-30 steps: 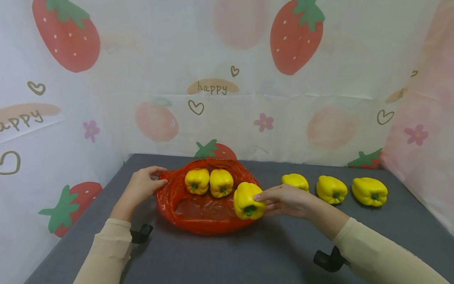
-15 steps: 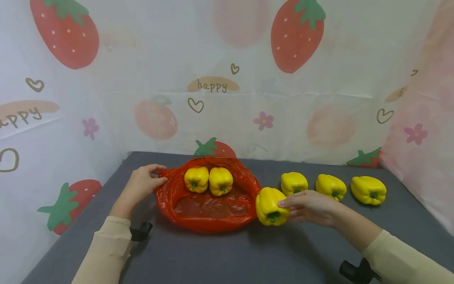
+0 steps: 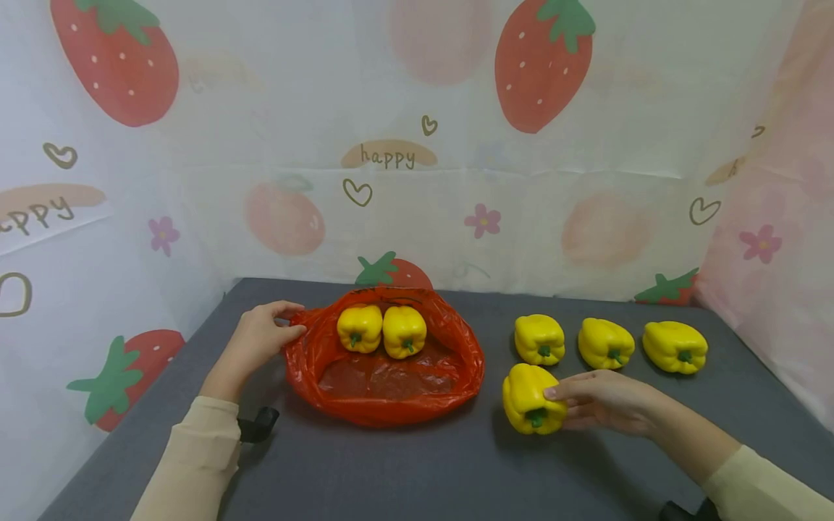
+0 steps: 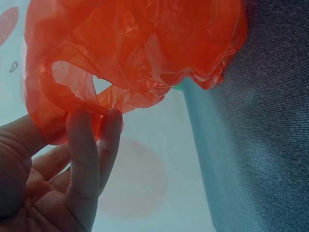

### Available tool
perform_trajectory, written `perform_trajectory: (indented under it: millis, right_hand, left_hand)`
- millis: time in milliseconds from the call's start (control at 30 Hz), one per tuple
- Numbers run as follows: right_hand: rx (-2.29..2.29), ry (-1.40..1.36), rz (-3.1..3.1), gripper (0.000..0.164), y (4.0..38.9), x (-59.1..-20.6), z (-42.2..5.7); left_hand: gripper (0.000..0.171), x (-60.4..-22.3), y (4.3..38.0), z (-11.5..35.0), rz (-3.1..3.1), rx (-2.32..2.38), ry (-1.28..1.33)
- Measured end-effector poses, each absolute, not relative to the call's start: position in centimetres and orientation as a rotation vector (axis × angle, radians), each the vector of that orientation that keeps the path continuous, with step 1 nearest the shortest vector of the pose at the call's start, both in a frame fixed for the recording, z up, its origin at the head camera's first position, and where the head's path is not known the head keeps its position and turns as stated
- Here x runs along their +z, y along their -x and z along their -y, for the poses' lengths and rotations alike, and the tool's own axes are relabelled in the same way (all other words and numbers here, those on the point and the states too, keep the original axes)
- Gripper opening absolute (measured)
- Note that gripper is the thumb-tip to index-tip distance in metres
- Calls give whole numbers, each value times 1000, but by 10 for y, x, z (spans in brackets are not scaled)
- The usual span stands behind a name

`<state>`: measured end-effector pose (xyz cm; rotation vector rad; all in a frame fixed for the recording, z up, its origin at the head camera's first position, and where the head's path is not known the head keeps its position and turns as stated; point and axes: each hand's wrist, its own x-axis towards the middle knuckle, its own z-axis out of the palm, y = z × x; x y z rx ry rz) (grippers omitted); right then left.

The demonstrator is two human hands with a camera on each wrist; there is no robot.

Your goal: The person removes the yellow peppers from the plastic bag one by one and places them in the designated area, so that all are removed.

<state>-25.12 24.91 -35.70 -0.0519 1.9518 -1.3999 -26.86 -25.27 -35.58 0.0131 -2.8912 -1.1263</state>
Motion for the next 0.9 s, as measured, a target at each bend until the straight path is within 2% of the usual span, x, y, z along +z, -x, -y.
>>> perform_trajectory:
  millis: [200,433,767,900]
  right_hand:
    - [-1390,-21,-1980,78,252,-364,-266]
    - [-1404,-31,-1973,63,252,-369,-278]
    - [-1375,-61,-1977,62,256,-376,-287]
    - [-1380,-59,-1969,51,256,-377,-289]
  left_hand:
    - [45,-356,269,253,2890,-1135,-18]
    - [45,-356,268,251,2884,-1148,-27]
    - [46,-356,268,252,2882,-1149,-21]
    - [46,-356,268,252,2882,-1150,-22]
